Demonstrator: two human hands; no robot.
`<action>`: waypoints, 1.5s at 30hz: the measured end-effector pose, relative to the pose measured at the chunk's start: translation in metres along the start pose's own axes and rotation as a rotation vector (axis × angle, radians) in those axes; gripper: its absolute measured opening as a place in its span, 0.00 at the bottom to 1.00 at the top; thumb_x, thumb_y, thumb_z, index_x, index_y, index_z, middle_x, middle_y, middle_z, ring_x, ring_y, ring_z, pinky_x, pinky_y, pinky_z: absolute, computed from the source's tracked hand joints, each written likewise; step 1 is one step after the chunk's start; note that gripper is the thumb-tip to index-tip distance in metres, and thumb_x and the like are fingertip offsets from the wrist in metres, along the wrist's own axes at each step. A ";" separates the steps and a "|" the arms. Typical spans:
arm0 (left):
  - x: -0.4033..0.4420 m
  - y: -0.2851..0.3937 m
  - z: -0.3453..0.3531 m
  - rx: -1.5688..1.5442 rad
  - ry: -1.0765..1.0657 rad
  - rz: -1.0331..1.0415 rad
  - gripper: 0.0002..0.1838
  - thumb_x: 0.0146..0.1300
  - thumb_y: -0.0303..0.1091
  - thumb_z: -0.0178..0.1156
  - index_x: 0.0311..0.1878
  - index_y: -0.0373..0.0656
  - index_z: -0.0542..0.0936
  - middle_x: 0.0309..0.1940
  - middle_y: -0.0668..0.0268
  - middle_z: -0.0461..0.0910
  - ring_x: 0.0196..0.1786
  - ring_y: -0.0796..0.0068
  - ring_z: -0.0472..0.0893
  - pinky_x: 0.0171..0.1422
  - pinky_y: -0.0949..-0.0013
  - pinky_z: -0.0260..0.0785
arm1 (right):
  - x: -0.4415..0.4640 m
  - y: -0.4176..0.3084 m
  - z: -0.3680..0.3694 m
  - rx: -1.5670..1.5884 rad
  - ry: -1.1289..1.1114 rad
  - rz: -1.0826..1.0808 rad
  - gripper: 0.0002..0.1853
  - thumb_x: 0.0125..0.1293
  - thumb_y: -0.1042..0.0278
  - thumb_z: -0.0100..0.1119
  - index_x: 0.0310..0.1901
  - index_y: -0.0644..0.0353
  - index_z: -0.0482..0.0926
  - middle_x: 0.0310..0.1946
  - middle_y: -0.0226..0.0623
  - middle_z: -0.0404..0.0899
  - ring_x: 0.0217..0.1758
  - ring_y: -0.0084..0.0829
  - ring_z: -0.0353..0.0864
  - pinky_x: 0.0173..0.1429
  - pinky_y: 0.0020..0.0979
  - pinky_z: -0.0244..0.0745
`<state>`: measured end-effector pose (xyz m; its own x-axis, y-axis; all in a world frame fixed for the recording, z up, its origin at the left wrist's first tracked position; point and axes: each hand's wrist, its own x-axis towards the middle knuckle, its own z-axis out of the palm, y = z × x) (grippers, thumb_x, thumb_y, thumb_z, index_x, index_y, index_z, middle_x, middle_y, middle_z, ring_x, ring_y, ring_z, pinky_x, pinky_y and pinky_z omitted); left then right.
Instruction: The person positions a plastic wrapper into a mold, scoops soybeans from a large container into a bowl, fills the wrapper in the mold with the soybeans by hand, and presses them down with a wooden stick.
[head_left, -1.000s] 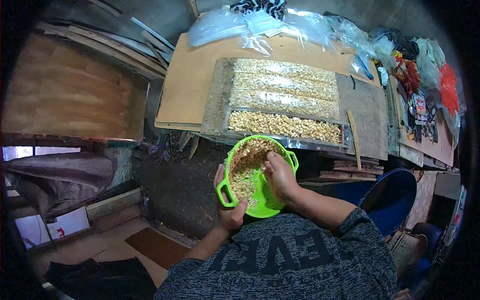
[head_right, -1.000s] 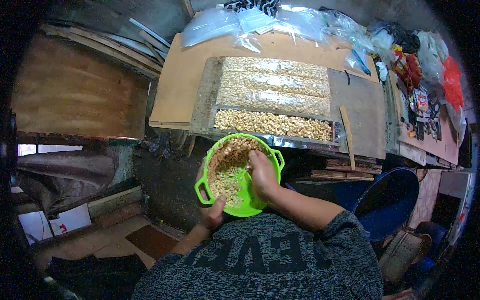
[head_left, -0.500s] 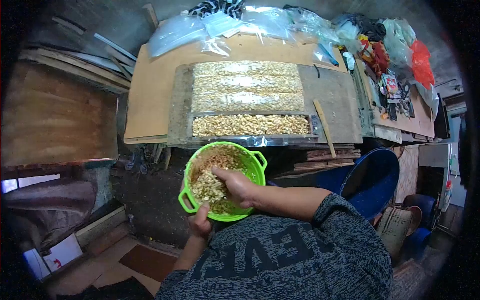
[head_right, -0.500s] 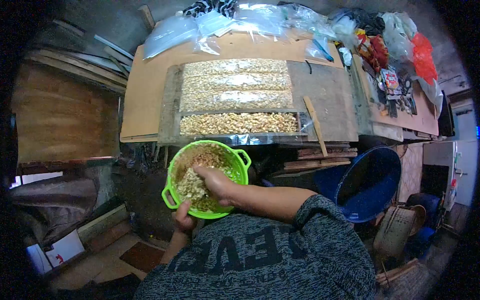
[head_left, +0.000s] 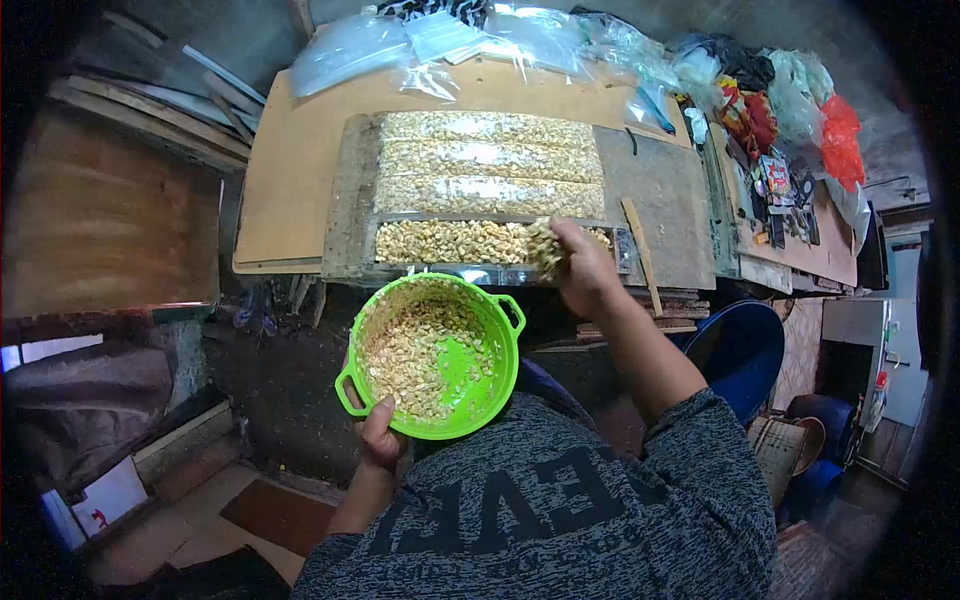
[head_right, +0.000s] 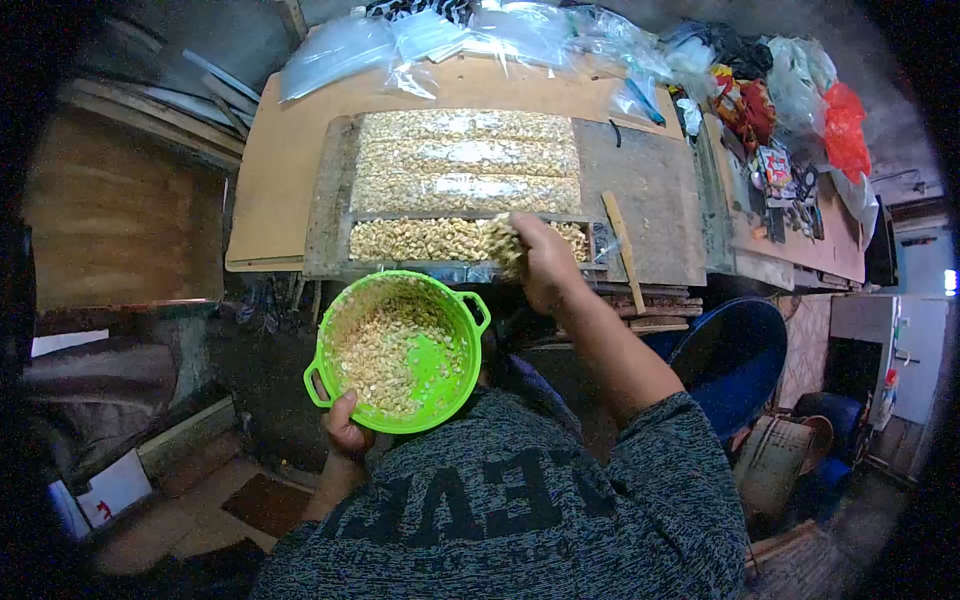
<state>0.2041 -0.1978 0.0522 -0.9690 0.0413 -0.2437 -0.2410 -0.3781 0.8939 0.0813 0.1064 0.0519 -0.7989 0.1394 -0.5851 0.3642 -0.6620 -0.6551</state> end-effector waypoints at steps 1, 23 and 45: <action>0.000 0.001 0.000 0.001 -0.018 0.006 0.30 0.65 0.29 0.43 0.70 0.31 0.55 0.67 0.47 0.64 0.66 0.54 0.71 0.70 0.53 0.68 | 0.009 -0.002 -0.009 -0.004 -0.002 0.003 0.14 0.75 0.61 0.49 0.48 0.62 0.78 0.37 0.33 0.81 0.40 0.29 0.79 0.45 0.33 0.75; -0.001 -0.005 -0.015 0.058 0.131 -0.029 0.35 0.60 0.32 0.48 0.72 0.39 0.55 0.66 0.47 0.66 0.65 0.50 0.72 0.70 0.49 0.67 | 0.025 -0.017 -0.061 -1.569 -0.363 -0.957 0.17 0.62 0.70 0.66 0.53 0.59 0.79 0.54 0.45 0.76 0.60 0.47 0.75 0.61 0.39 0.72; 0.001 -0.004 -0.018 0.022 0.116 -0.008 0.33 0.63 0.32 0.46 0.73 0.36 0.54 0.67 0.48 0.65 0.66 0.52 0.71 0.71 0.52 0.66 | 0.000 -0.039 -0.089 -1.568 -0.162 -0.915 0.09 0.60 0.72 0.65 0.42 0.60 0.77 0.46 0.42 0.78 0.51 0.48 0.78 0.52 0.41 0.75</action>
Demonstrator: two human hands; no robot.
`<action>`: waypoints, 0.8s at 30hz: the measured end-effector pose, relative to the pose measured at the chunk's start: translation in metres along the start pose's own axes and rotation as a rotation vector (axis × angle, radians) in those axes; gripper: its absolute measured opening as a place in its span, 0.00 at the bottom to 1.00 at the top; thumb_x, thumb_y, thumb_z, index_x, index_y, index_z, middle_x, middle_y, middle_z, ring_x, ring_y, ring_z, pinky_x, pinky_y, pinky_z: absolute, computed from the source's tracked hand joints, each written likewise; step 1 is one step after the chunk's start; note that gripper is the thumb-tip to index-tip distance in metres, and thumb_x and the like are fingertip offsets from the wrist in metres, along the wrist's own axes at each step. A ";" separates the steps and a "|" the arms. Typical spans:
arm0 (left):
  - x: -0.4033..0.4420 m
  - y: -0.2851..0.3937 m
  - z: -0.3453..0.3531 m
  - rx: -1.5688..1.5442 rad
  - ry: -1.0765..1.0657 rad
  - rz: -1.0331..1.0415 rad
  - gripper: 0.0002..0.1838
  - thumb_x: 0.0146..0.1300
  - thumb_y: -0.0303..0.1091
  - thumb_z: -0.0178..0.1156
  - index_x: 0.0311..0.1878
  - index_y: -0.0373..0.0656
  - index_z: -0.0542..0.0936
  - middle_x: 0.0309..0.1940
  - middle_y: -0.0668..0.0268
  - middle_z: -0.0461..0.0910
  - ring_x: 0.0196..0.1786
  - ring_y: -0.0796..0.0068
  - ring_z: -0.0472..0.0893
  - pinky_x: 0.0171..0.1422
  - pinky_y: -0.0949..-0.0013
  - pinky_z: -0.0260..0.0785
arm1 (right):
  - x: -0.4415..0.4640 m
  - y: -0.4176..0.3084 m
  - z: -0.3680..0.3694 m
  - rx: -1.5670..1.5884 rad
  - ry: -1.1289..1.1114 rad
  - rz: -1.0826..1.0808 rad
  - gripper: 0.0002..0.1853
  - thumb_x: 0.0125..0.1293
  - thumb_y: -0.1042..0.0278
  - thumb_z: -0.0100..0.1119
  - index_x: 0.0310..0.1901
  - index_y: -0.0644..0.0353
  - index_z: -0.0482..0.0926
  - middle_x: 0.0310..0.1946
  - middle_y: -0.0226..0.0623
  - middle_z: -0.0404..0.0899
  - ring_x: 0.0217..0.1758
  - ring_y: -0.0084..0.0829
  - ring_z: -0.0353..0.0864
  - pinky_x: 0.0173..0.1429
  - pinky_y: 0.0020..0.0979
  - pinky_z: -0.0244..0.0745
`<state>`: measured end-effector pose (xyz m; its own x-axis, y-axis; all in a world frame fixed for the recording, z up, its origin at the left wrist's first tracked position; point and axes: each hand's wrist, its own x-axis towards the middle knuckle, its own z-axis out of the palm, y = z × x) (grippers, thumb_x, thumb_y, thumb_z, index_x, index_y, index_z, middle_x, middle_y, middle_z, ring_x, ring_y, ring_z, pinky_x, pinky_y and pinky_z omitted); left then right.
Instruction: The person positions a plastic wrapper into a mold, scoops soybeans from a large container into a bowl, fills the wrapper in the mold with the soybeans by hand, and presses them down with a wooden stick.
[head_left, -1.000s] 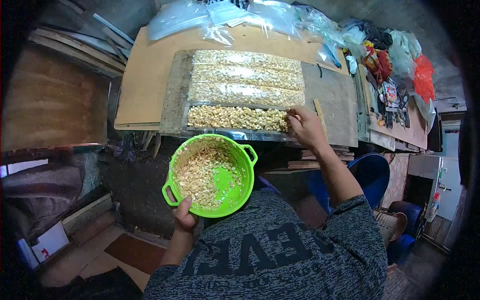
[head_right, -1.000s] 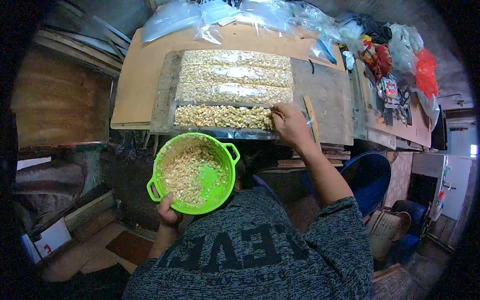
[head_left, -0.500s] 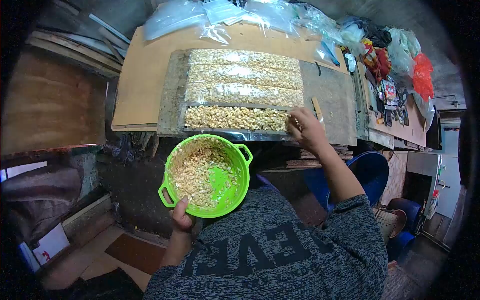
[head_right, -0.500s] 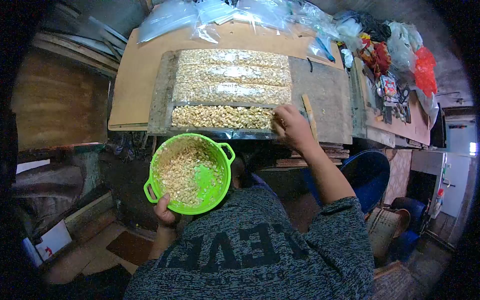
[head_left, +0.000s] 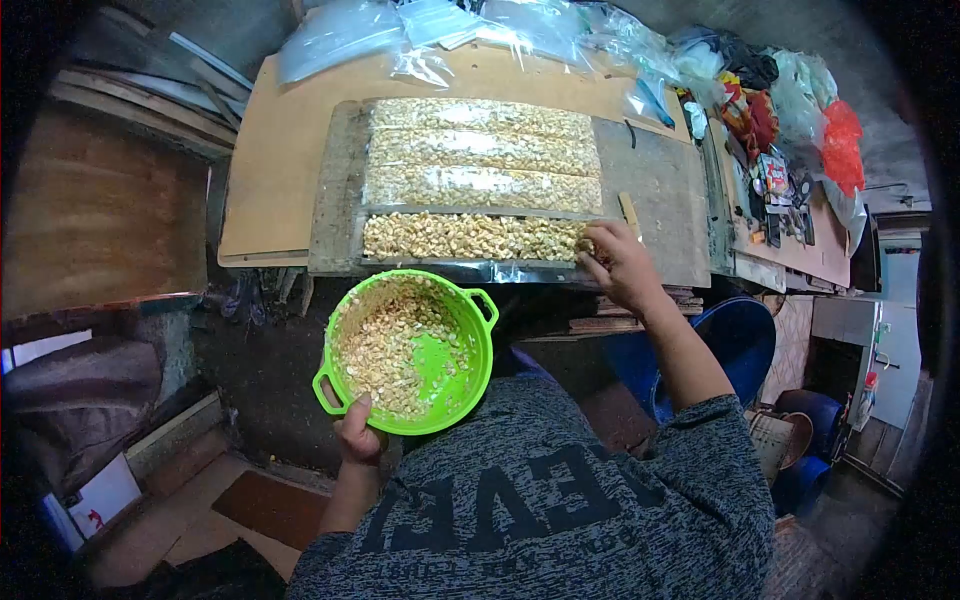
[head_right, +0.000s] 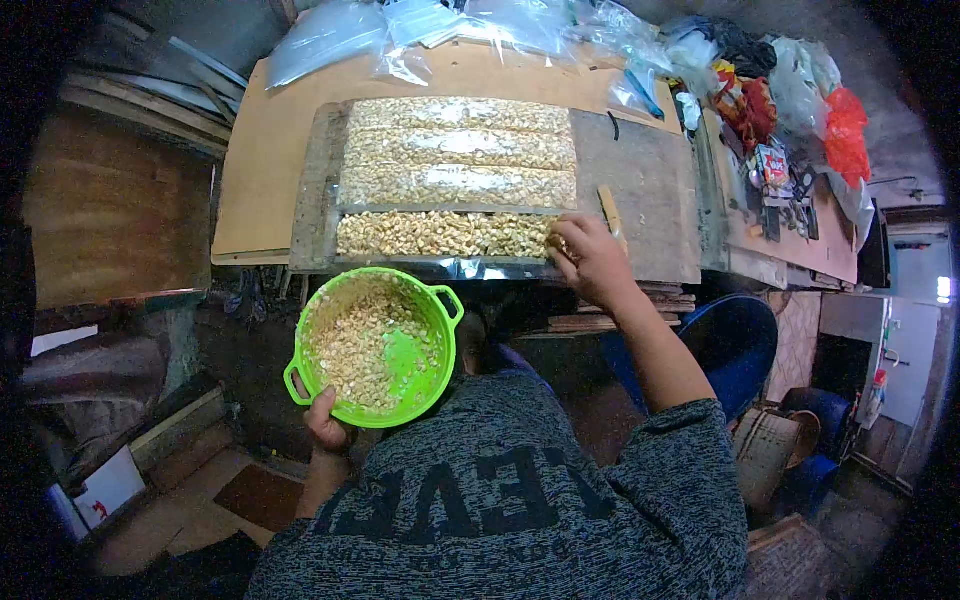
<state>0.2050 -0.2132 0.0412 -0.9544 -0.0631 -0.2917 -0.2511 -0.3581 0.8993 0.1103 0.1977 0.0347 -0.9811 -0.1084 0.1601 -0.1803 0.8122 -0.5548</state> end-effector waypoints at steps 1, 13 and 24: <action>0.000 0.001 0.001 -0.044 0.014 -0.039 0.33 0.64 0.33 0.46 0.73 0.36 0.54 0.67 0.48 0.64 0.67 0.53 0.70 0.71 0.52 0.65 | -0.001 0.003 0.000 -0.001 0.002 0.002 0.09 0.60 0.72 0.65 0.42 0.60 0.77 0.46 0.42 0.78 0.51 0.48 0.78 0.52 0.41 0.75; 0.002 0.003 0.008 -0.100 0.013 -0.043 0.34 0.60 0.32 0.48 0.72 0.39 0.57 0.65 0.48 0.67 0.64 0.51 0.73 0.69 0.50 0.67 | -0.007 0.026 -0.006 0.020 0.033 0.312 0.13 0.59 0.81 0.57 0.46 0.64 0.79 0.37 0.47 0.80 0.42 0.46 0.82 0.50 0.38 0.76; 0.001 -0.002 0.004 -0.054 0.033 -0.012 0.35 0.60 0.32 0.48 0.72 0.41 0.56 0.65 0.48 0.67 0.64 0.50 0.73 0.69 0.49 0.69 | -0.020 0.032 -0.010 -0.008 0.037 0.171 0.16 0.51 0.84 0.53 0.42 0.61 0.81 0.35 0.47 0.77 0.44 0.51 0.78 0.51 0.43 0.73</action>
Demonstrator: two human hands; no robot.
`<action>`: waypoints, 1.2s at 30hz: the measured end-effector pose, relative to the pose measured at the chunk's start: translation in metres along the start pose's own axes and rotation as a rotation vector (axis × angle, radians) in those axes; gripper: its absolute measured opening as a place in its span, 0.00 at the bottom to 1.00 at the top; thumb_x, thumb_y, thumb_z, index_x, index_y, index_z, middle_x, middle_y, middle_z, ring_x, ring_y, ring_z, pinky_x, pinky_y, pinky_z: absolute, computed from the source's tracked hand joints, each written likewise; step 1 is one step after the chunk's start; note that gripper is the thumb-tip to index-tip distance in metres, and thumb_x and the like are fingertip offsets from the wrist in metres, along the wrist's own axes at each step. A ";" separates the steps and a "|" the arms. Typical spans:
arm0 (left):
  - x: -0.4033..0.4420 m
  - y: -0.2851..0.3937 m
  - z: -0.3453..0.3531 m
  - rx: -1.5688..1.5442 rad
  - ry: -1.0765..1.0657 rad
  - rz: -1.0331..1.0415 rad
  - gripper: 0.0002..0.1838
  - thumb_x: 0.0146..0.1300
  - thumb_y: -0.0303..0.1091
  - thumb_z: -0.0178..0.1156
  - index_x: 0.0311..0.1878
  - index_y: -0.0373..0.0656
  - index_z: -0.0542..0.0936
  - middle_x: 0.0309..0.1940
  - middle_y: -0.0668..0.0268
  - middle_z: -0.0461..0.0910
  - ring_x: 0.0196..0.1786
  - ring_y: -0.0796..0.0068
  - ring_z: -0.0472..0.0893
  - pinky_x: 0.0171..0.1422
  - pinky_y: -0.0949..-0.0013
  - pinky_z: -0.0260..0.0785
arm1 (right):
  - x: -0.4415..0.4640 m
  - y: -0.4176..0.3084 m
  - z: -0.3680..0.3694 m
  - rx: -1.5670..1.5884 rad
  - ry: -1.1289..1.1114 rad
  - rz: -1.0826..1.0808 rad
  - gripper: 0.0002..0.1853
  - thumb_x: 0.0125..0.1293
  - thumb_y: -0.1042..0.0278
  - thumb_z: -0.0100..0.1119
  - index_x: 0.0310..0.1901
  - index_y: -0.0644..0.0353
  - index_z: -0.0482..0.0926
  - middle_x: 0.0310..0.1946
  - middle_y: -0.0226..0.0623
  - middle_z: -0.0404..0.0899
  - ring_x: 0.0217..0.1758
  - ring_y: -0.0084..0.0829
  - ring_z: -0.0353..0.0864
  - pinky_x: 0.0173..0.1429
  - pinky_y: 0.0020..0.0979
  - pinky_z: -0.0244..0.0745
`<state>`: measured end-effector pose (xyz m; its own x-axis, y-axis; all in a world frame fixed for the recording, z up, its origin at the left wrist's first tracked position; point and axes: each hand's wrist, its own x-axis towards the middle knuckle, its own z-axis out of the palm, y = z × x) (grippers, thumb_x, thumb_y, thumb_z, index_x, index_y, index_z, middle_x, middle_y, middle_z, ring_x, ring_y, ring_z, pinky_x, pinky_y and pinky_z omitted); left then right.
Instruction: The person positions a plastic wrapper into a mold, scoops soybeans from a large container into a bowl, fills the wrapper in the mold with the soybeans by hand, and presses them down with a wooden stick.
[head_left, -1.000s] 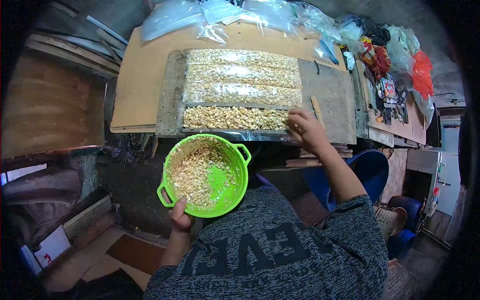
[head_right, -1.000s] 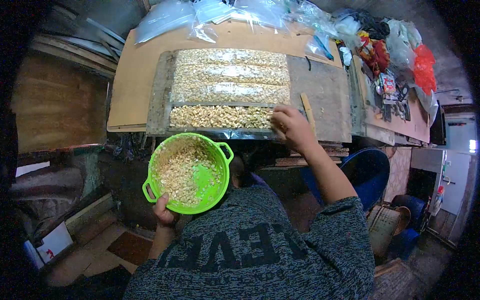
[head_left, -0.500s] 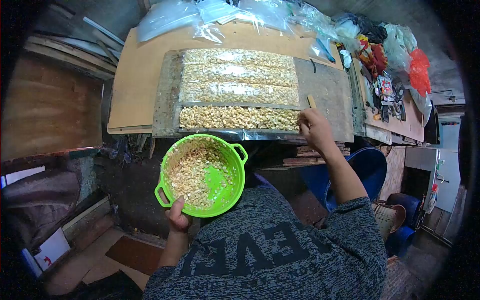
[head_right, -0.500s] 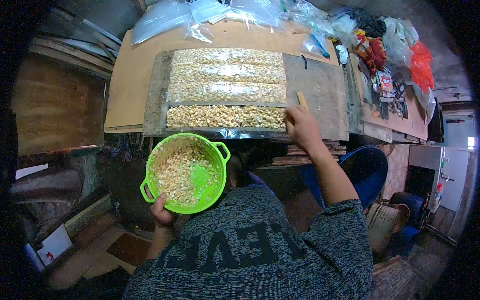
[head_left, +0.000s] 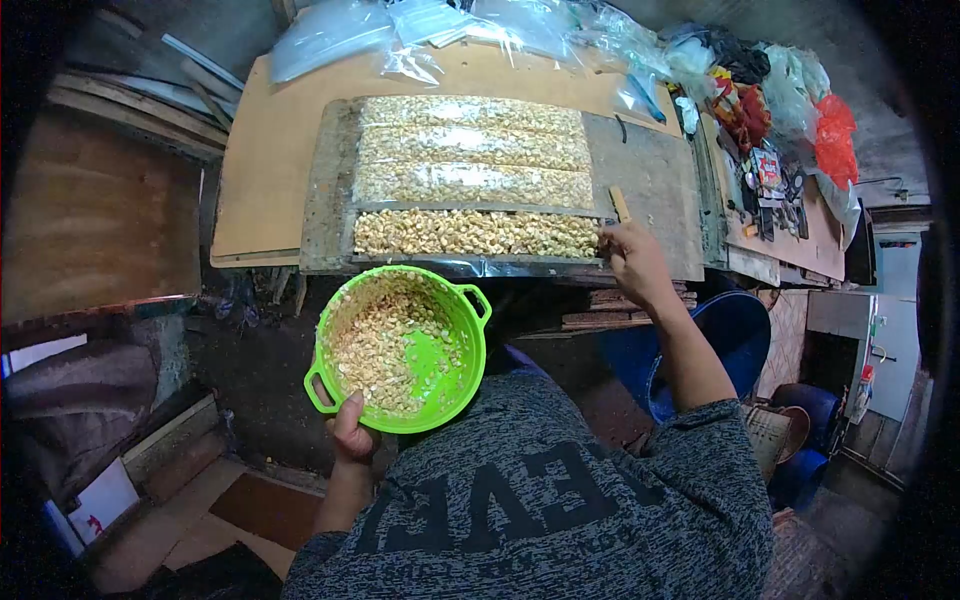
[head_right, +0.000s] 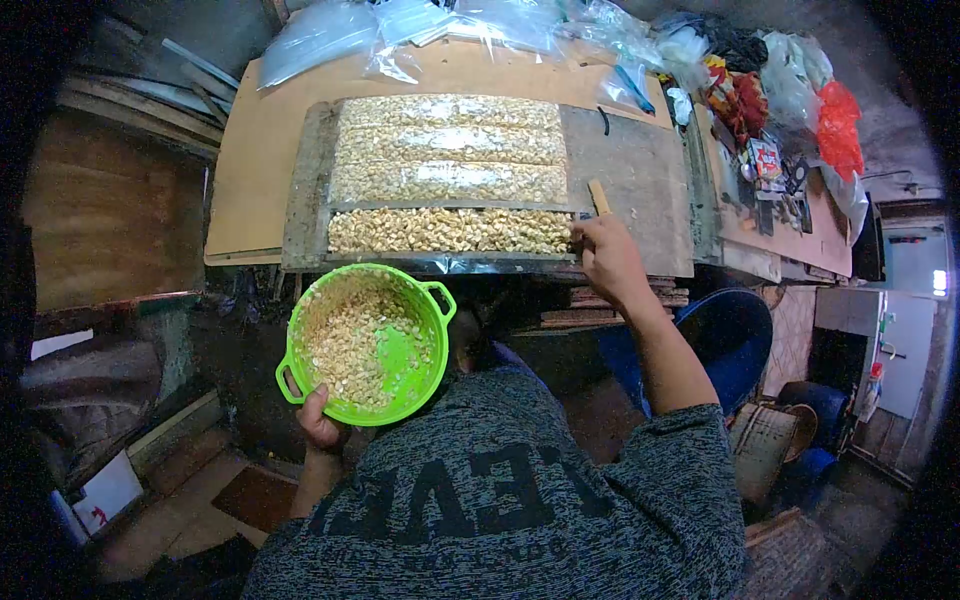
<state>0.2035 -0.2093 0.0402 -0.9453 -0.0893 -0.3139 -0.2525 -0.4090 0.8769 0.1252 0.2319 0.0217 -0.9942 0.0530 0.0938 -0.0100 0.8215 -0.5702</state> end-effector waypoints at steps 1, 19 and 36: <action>0.000 0.000 0.000 -0.018 -0.002 -0.006 0.35 0.60 0.32 0.48 0.73 0.41 0.55 0.65 0.48 0.67 0.64 0.50 0.73 0.68 0.49 0.69 | -0.002 -0.002 -0.001 0.001 0.001 0.000 0.16 0.51 0.84 0.53 0.42 0.61 0.81 0.35 0.47 0.77 0.44 0.51 0.78 0.51 0.43 0.73; -0.003 0.003 0.003 -0.024 -0.002 -0.018 0.35 0.60 0.33 0.48 0.73 0.40 0.56 0.66 0.49 0.66 0.66 0.51 0.71 0.70 0.50 0.67 | -0.004 -0.008 -0.003 -0.188 0.013 -0.073 0.15 0.49 0.83 0.56 0.39 0.59 0.82 0.42 0.43 0.78 0.50 0.49 0.75 0.55 0.43 0.72; -0.007 0.006 0.008 -0.042 0.027 -0.044 0.36 0.58 0.34 0.50 0.72 0.41 0.57 0.65 0.48 0.67 0.64 0.50 0.72 0.68 0.49 0.69 | -0.015 -0.009 -0.007 -0.226 0.140 0.043 0.12 0.47 0.84 0.56 0.35 0.61 0.79 0.45 0.44 0.76 0.50 0.49 0.74 0.55 0.44 0.71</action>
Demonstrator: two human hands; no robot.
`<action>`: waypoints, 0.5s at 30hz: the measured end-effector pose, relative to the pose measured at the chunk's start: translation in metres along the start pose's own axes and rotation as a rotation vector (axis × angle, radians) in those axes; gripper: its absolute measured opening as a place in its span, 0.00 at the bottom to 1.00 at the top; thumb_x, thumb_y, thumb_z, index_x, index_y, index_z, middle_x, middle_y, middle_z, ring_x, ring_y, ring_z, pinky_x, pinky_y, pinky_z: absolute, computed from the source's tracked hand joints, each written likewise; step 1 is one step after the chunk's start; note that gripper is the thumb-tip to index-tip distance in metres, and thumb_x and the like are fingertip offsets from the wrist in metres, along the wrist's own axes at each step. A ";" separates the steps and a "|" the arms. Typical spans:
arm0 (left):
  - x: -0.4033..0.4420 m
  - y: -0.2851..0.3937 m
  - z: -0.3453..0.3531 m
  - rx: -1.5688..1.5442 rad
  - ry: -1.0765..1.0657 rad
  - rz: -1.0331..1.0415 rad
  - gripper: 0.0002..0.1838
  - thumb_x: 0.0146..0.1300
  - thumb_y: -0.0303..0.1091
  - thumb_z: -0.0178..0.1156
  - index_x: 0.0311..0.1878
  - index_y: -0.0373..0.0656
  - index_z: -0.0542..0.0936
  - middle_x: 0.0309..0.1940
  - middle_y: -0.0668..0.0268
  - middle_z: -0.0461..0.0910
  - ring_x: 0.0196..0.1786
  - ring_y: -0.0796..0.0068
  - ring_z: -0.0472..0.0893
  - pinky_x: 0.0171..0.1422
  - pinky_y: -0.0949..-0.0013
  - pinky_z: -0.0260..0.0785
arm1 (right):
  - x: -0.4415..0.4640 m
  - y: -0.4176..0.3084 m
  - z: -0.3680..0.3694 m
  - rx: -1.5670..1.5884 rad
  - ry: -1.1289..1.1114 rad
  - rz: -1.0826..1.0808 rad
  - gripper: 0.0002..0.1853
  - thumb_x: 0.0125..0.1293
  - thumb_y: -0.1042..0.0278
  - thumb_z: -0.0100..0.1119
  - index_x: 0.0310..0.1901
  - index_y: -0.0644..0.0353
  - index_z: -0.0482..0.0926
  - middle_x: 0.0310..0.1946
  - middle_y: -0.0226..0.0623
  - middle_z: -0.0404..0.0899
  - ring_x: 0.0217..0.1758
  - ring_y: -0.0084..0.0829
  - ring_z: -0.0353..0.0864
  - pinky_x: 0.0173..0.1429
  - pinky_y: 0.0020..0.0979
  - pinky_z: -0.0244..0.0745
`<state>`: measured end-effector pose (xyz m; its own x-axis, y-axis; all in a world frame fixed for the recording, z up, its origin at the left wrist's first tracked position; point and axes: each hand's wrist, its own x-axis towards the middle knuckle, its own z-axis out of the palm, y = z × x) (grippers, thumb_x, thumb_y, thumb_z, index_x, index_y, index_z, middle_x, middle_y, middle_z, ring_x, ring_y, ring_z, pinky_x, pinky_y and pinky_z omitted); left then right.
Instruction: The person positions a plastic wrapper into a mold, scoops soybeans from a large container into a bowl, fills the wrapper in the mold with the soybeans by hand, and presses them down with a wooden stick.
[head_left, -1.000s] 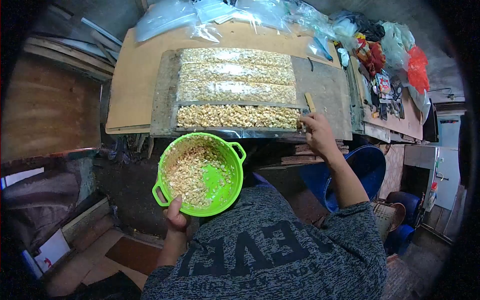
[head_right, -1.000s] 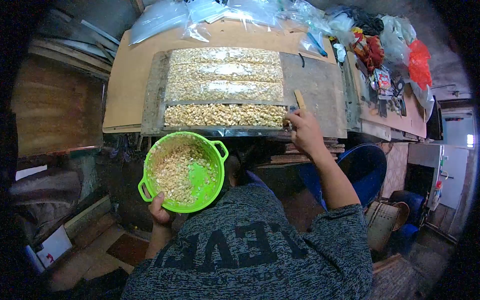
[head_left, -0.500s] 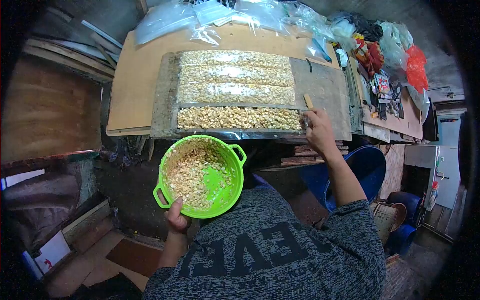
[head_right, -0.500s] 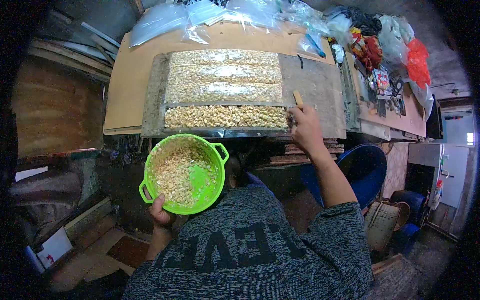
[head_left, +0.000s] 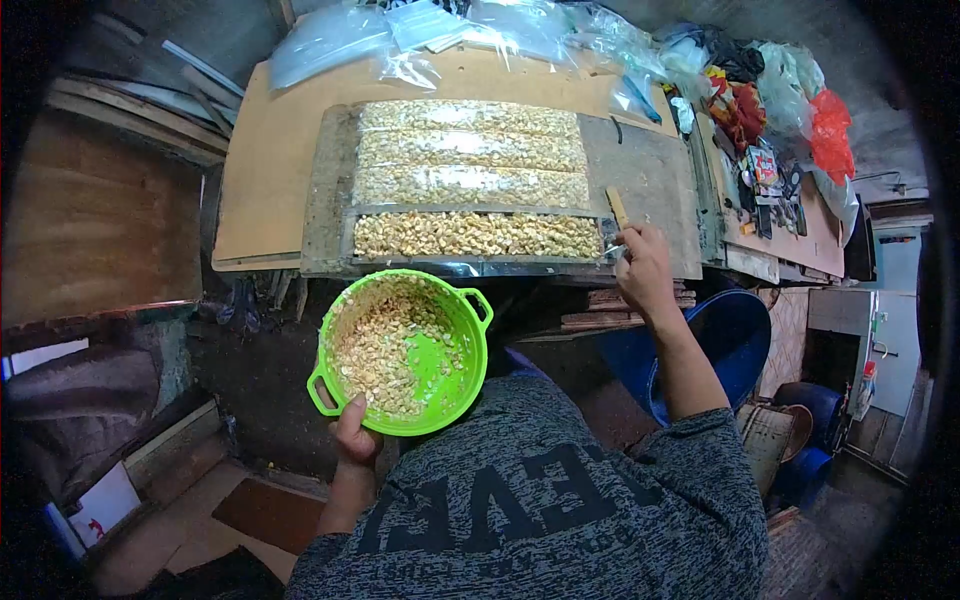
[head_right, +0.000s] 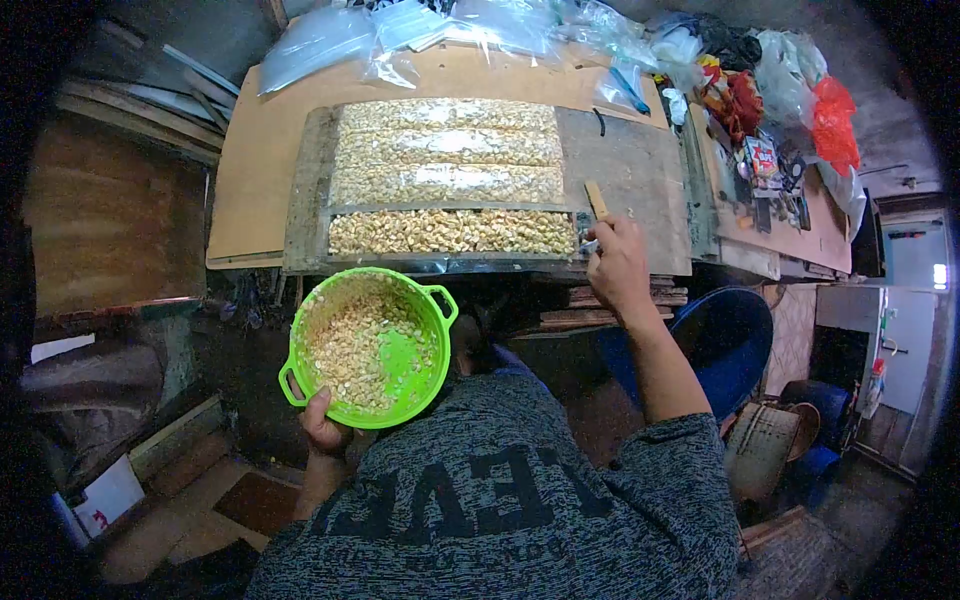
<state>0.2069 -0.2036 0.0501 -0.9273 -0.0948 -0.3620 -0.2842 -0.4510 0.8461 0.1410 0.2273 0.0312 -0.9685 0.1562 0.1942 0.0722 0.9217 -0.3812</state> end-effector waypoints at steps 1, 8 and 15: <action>-0.001 0.002 0.003 0.024 0.017 -0.022 0.36 0.58 0.33 0.50 0.72 0.41 0.57 0.65 0.48 0.67 0.64 0.50 0.72 0.69 0.49 0.68 | -0.001 0.003 0.001 0.000 0.001 0.001 0.12 0.47 0.84 0.56 0.35 0.61 0.79 0.45 0.44 0.76 0.50 0.49 0.74 0.55 0.44 0.71; 0.000 0.000 0.001 -0.003 -0.032 0.001 0.37 0.58 0.33 0.50 0.73 0.42 0.56 0.66 0.48 0.66 0.66 0.50 0.71 0.70 0.49 0.67 | -0.001 -0.002 0.000 0.040 -0.032 -0.006 0.17 0.48 0.84 0.54 0.42 0.62 0.80 0.51 0.48 0.76 0.56 0.51 0.72 0.62 0.43 0.70; 0.000 0.001 0.001 -0.033 -0.039 0.012 0.36 0.59 0.32 0.49 0.73 0.41 0.56 0.66 0.48 0.66 0.66 0.49 0.72 0.70 0.49 0.67 | -0.001 -0.005 0.003 0.034 -0.002 -0.039 0.19 0.49 0.83 0.56 0.45 0.60 0.83 0.52 0.48 0.76 0.55 0.51 0.73 0.62 0.45 0.69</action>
<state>0.2065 -0.2032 0.0513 -0.9397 -0.0659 -0.3355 -0.2651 -0.4793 0.8367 0.1404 0.2215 0.0302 -0.9708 0.1199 0.2075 0.0266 0.9143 -0.4042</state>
